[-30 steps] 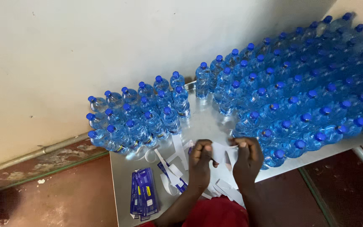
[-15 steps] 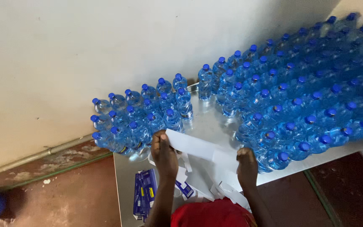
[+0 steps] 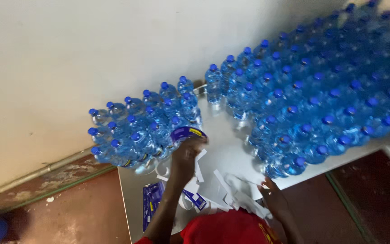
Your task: The person repeatedly picks up a water bottle, wraps a purple label around it, and places it on a metal table among other bottles. They also tear off pieces of white paper from a roll and place them on the table.
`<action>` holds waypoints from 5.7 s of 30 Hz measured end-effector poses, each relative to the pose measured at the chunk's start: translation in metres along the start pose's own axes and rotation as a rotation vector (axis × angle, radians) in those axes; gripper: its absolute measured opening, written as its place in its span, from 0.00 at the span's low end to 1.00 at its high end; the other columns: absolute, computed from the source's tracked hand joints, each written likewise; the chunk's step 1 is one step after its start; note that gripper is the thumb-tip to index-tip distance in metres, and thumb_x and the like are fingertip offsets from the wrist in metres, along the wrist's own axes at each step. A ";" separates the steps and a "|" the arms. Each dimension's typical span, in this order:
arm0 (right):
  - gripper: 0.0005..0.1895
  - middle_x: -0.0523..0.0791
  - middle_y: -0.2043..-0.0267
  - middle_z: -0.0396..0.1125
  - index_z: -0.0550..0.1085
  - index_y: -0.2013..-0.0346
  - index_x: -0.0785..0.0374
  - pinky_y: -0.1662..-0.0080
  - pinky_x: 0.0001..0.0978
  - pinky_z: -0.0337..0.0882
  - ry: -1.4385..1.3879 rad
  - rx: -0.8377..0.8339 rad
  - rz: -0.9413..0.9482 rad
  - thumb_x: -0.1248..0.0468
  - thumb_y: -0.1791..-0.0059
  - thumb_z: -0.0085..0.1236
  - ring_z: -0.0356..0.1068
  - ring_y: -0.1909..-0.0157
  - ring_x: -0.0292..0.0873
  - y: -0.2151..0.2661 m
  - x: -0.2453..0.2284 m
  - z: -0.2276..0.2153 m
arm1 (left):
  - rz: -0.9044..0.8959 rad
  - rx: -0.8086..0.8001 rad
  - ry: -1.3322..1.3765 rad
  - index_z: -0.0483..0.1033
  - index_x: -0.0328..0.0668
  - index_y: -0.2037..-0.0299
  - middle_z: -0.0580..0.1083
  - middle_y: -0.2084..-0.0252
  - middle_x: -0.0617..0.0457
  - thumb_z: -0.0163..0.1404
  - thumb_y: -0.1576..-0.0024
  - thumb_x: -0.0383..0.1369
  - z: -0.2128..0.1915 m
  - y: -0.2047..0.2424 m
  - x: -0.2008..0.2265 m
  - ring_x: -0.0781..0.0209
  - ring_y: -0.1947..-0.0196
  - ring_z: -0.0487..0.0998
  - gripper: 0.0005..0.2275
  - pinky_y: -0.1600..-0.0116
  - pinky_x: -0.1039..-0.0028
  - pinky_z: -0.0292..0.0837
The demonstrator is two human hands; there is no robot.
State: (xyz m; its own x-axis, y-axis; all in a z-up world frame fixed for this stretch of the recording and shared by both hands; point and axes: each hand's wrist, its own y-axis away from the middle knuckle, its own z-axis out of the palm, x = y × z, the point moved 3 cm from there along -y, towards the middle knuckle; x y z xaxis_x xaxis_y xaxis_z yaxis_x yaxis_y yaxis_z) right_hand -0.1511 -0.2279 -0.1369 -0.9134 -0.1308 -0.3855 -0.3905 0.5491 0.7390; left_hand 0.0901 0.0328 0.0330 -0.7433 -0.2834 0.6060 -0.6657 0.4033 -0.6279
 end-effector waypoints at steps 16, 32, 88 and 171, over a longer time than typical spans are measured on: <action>0.14 0.43 0.57 0.72 0.76 0.45 0.57 0.52 0.38 0.74 -0.947 0.131 -0.478 0.54 0.41 0.59 0.73 0.57 0.42 0.030 -0.099 -0.042 | 0.446 -0.708 0.065 0.81 0.33 0.45 0.81 0.41 0.39 0.57 0.32 0.26 0.041 0.067 0.037 0.35 0.33 0.77 0.09 0.26 0.48 0.71; 0.39 0.54 0.46 0.70 0.75 0.33 0.61 0.41 0.58 0.75 -0.868 -0.039 -0.128 0.38 0.49 0.47 0.76 0.50 0.58 0.093 -0.026 -0.029 | -0.093 -0.456 -0.163 0.86 0.43 0.63 0.85 0.57 0.51 0.52 0.37 0.26 0.127 0.072 0.034 0.47 0.54 0.83 0.07 0.48 0.55 0.73; 0.10 0.42 0.63 0.65 0.72 0.56 0.61 0.48 0.37 0.81 -1.134 -0.175 -0.191 0.62 0.43 0.67 0.74 0.59 0.41 0.002 -0.114 0.085 | -1.429 0.660 0.865 0.78 0.39 0.68 0.76 0.74 0.49 0.69 0.41 0.25 0.140 0.136 -0.094 0.61 0.80 0.76 0.10 0.77 0.72 0.67; 0.51 0.54 0.29 0.71 0.62 0.20 0.55 0.32 0.61 0.72 -0.921 -0.691 -0.722 0.64 0.56 0.77 0.71 0.30 0.56 -0.032 -0.201 0.065 | -0.956 -0.384 0.230 0.80 0.17 0.50 0.75 0.61 0.07 0.40 0.32 0.29 0.122 0.116 -0.087 0.01 0.60 0.76 0.18 0.60 0.27 0.73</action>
State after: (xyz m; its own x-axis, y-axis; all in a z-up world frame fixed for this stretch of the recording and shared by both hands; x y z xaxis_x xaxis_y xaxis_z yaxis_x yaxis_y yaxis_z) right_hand 0.0525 -0.1659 -0.1187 -0.1814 0.5331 -0.8263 -0.9710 0.0357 0.2362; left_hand 0.0693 -0.0020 -0.1526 0.1372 -0.4734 0.8701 -0.8720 0.3589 0.3328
